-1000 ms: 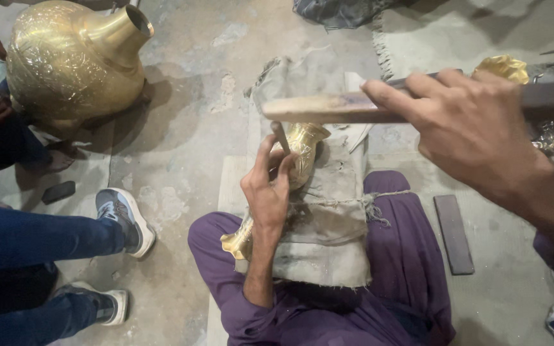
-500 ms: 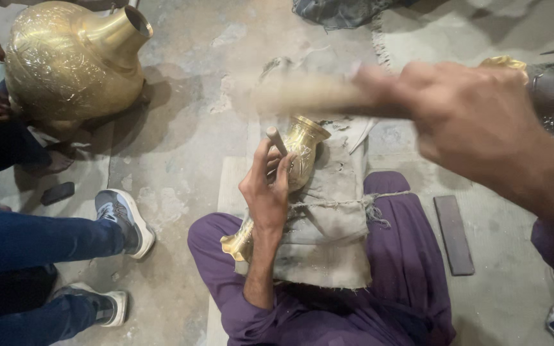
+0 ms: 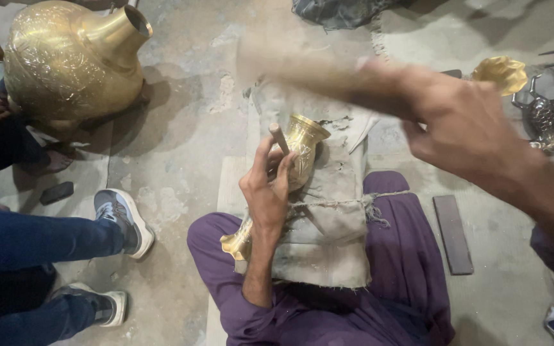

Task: The person sits on the floor with an engraved brass vase on a cloth pad and hammers a punch against the vase's surface with a wooden mallet, working the pattern around the body. They reposition the punch and rotate the vase as they go, then hold the vase up at the end.

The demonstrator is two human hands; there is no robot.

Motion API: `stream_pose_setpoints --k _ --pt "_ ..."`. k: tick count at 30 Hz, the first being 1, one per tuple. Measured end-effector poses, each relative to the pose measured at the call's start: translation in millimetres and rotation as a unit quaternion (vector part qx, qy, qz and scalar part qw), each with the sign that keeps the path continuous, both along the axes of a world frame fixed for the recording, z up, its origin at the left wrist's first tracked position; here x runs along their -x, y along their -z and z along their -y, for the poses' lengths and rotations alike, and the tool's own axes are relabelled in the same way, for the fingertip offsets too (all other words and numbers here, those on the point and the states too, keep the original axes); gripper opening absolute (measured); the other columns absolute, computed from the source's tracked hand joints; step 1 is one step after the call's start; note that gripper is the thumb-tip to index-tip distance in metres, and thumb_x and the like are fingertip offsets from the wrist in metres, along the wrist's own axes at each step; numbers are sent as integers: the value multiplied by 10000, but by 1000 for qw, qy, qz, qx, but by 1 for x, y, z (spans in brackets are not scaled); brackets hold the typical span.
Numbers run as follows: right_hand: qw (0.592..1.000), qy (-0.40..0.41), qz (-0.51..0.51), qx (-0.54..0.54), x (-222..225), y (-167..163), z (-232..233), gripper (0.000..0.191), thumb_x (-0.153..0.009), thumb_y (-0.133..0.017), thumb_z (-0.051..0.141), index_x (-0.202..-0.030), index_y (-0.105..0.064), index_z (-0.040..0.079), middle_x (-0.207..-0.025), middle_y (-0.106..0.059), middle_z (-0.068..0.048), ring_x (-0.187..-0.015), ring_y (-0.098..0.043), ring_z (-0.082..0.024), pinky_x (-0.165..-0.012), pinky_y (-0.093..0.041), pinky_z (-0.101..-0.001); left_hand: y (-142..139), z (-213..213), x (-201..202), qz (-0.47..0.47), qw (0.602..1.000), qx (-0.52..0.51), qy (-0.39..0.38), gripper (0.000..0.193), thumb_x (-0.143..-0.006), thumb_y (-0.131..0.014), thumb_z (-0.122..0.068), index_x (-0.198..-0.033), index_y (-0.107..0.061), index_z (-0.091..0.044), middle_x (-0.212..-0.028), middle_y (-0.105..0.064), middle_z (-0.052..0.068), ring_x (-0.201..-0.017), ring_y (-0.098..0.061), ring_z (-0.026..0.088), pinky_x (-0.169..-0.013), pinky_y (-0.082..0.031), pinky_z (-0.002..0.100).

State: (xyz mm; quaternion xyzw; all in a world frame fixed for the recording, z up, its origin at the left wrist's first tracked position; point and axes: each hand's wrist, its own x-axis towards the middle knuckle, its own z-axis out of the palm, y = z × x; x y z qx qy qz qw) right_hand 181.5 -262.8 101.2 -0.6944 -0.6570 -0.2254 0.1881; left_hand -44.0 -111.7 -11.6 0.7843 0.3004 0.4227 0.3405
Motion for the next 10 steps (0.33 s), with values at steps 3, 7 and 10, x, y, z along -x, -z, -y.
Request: stream_pose_setpoints --k 3,7,10 --pt "975 119 163 98 -6 6 5 502 -1004 -633 189 -1469 -610 375 -925 -768 37 -651 -676 -106 -538 -541 -269 -2 0 0 -2 1000 18 8 459 -950 -751 -77 -1375 -579 -65 -986 -790 136 -886 -805 208 -746 -647 339" --pt "987 101 -62 104 -16 17 5 409 -1016 -637 218 -1422 -610 248 -930 -748 -41 -663 -678 -145 -582 -568 -293 -21 5 -1 -4 1000 -10 28 456 -972 -729 -65 -1403 -579 -84 -1025 -792 137 -930 -807 222 -778 -651 352" --pt "992 82 55 85 -22 25 9 420 -1016 -681 171 -1421 -609 257 -960 -768 -53 -706 -711 -173 -609 -605 -332 -53 38 23 -28 999 -14 25 454 -973 -732 -71 -1400 -584 -103 -1048 -797 132 -945 -810 227 -775 -657 357"
